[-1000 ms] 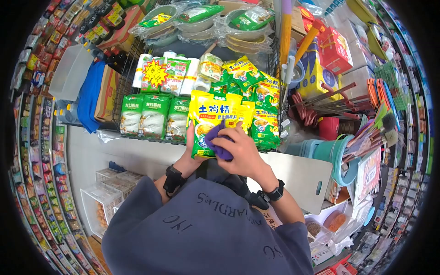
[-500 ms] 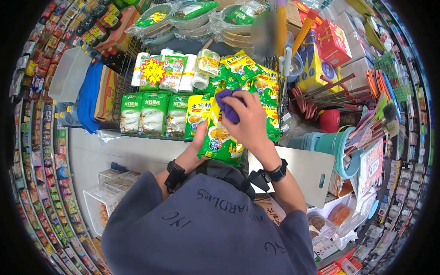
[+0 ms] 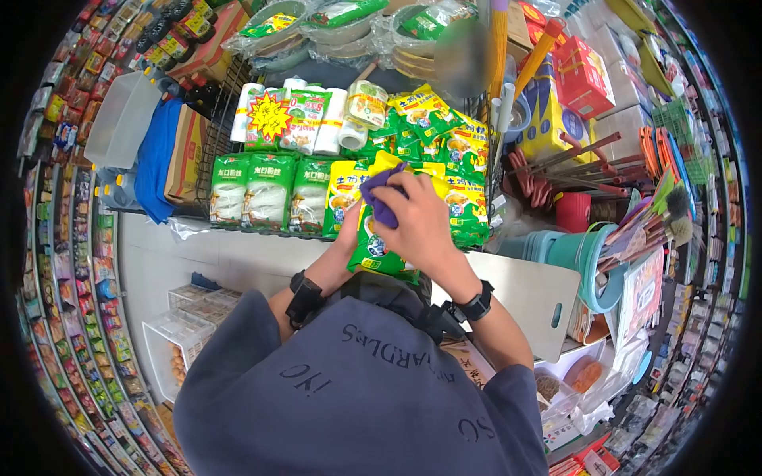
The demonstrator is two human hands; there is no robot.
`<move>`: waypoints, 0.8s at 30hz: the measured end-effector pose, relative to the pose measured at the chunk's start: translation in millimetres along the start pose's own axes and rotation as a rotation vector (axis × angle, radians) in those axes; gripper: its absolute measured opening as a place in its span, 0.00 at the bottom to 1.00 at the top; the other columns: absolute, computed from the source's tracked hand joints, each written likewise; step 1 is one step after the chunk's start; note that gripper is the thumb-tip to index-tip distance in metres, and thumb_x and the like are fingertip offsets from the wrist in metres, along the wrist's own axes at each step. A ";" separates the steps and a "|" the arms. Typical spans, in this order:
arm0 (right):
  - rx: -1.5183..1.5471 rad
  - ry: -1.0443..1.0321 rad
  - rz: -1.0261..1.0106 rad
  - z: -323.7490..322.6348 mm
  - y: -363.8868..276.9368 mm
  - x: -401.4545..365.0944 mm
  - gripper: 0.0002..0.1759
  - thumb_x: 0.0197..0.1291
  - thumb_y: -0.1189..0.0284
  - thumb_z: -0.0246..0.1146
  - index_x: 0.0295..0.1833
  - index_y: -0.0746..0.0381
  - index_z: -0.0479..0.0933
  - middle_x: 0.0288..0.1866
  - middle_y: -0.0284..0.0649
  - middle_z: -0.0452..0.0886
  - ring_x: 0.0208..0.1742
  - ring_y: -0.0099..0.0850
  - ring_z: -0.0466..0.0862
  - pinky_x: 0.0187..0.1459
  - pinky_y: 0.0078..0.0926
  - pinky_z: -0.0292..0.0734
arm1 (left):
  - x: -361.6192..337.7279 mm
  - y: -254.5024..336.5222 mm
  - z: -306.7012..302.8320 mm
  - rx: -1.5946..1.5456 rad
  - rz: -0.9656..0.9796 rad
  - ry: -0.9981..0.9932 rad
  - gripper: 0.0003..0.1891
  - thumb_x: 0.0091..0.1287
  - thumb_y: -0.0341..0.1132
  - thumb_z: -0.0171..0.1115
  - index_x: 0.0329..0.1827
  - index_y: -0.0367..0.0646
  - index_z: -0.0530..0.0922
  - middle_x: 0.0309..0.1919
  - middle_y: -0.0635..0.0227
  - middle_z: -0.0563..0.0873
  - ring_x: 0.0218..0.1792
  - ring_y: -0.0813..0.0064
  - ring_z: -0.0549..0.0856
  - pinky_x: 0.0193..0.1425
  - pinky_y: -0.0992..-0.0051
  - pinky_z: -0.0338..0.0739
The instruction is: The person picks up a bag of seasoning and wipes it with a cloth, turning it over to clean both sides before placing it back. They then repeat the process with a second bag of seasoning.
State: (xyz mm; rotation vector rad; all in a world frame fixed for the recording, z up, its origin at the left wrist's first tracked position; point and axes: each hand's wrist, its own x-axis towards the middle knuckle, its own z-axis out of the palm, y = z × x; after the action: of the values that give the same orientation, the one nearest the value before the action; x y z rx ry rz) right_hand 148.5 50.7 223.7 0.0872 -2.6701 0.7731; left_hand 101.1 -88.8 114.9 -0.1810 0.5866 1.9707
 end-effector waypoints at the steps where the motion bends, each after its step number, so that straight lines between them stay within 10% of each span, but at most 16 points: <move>1: -0.044 0.031 0.008 -1.4 3.4 6.0 0.22 0.46 0.72 0.77 0.50 0.57 0.87 0.52 0.39 0.81 0.50 0.44 0.81 0.46 0.42 0.83 | -3.0 1.2 4.8 0.002 -0.001 -0.001 0.30 0.86 0.53 0.36 0.81 0.44 0.65 0.72 0.56 0.78 0.70 0.59 0.81 0.73 0.55 0.79; 24: -0.071 -0.049 0.168 -5.0 0.0 41.4 0.25 0.48 0.70 0.74 0.54 0.65 0.88 0.48 0.45 0.82 0.50 0.45 0.85 0.50 0.41 0.83 | 1.7 13.4 0.2 -0.174 -0.039 -0.154 0.28 0.86 0.53 0.41 0.79 0.45 0.67 0.67 0.56 0.82 0.62 0.56 0.87 0.66 0.53 0.84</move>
State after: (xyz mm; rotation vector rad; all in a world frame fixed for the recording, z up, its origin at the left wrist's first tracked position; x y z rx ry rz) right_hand 111.5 55.0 242.3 -0.1402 -2.7747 0.7334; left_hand 88.6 -92.1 118.7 -0.1457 0.3098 1.9769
